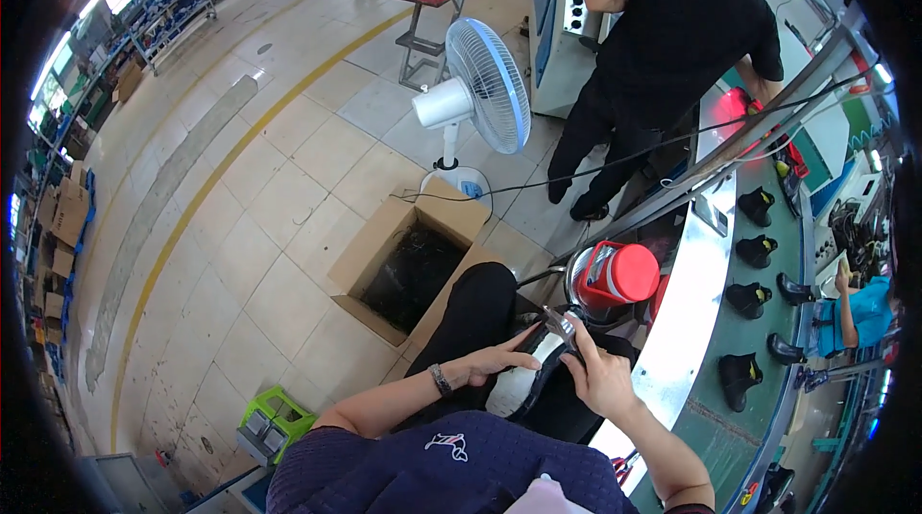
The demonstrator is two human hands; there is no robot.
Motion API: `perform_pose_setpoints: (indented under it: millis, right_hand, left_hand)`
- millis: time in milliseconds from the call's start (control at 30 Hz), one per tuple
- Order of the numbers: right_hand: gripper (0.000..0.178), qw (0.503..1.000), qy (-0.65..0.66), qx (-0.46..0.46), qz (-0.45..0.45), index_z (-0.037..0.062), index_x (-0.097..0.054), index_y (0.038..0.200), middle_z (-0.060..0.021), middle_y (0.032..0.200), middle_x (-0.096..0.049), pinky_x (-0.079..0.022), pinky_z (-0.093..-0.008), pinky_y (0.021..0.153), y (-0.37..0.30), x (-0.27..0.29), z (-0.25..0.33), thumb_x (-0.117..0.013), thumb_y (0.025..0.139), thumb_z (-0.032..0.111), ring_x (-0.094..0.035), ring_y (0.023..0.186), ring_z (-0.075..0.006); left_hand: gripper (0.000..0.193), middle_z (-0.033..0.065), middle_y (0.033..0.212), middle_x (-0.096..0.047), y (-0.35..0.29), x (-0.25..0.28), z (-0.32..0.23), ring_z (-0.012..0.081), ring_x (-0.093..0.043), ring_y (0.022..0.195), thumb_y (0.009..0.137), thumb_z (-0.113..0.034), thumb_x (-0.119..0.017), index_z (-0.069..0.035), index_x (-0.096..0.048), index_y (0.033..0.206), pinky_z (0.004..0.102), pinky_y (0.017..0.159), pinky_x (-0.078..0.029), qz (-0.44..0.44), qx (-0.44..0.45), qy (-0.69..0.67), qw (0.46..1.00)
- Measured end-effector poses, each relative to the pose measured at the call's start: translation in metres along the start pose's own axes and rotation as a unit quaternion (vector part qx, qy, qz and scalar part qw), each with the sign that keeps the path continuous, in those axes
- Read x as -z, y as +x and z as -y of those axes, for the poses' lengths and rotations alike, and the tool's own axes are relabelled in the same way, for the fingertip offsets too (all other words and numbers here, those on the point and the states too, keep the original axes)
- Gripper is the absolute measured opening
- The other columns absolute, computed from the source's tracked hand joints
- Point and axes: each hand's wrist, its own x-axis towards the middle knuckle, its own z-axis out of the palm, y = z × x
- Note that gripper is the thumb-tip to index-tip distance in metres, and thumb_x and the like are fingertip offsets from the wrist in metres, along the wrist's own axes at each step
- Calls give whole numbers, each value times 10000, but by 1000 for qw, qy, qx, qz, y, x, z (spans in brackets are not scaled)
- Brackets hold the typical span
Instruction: Trimming excess material and inspecting the assembly of shoes on a production line.
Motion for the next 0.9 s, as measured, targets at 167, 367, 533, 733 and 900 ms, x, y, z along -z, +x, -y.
perform_pose_setpoints:
  millis: [167, 367, 533, 733, 900]
  right_hand:
    - [587, 980, -123, -46, 147, 193, -290, 1456, -159, 670, -638, -502, -422, 514, 2, 1, 1, -538, 930, 274, -630, 566, -342]
    - [599, 998, -42, -11, 49, 237, -240, 1470, -171, 661, -637, -524, -447, 524, -4, -4, 8, -518, 940, 266, -639, 574, -364]
    - [621, 973, -121, -70, 185, 225, -256, 1458, -227, 652, -617, -521, -504, 597, 22, 19, 16, -546, 910, 267, -634, 617, -417]
    - [578, 890, 440, 107, -46, 139, -191, 1499, -68, 806, -568, -444, -236, 484, 125, 96, 82, -454, 985, 136, -557, 534, -131]
    - [670, 890, 440, 70, -100, 102, -137, 1504, -44, 725, -571, -499, -277, 551, 176, 155, 141, -518, 970, 242, -578, 591, -135]
  left_hand:
    - [954, 80, 1331, -459, 3, 6, 0, 160, -506, 1121, 828, -264, -719, -269, -75, 1531, 332, 923, -433, 8, 32, 1, 999]
    - [909, 74, 1326, -456, 3, 4, 4, 156, -492, 1155, 835, -246, -711, -223, -124, 1529, 333, 947, -424, -10, 33, 5, 999]
    - [934, 83, 1431, -375, 5, 5, 5, 172, -429, 1234, 824, -294, -711, -249, -102, 1531, 337, 1008, -374, -9, -6, 51, 999]
    - [979, 115, 1500, -283, 7, 8, 10, 233, -325, 1325, 779, -369, -729, -299, -103, 1528, 348, 1060, -297, 7, -14, 53, 998]
    - [960, 100, 1554, -185, 5, 7, 12, 248, -244, 1385, 809, -410, -690, -270, -74, 1532, 384, 1106, -234, 7, -42, 111, 993]
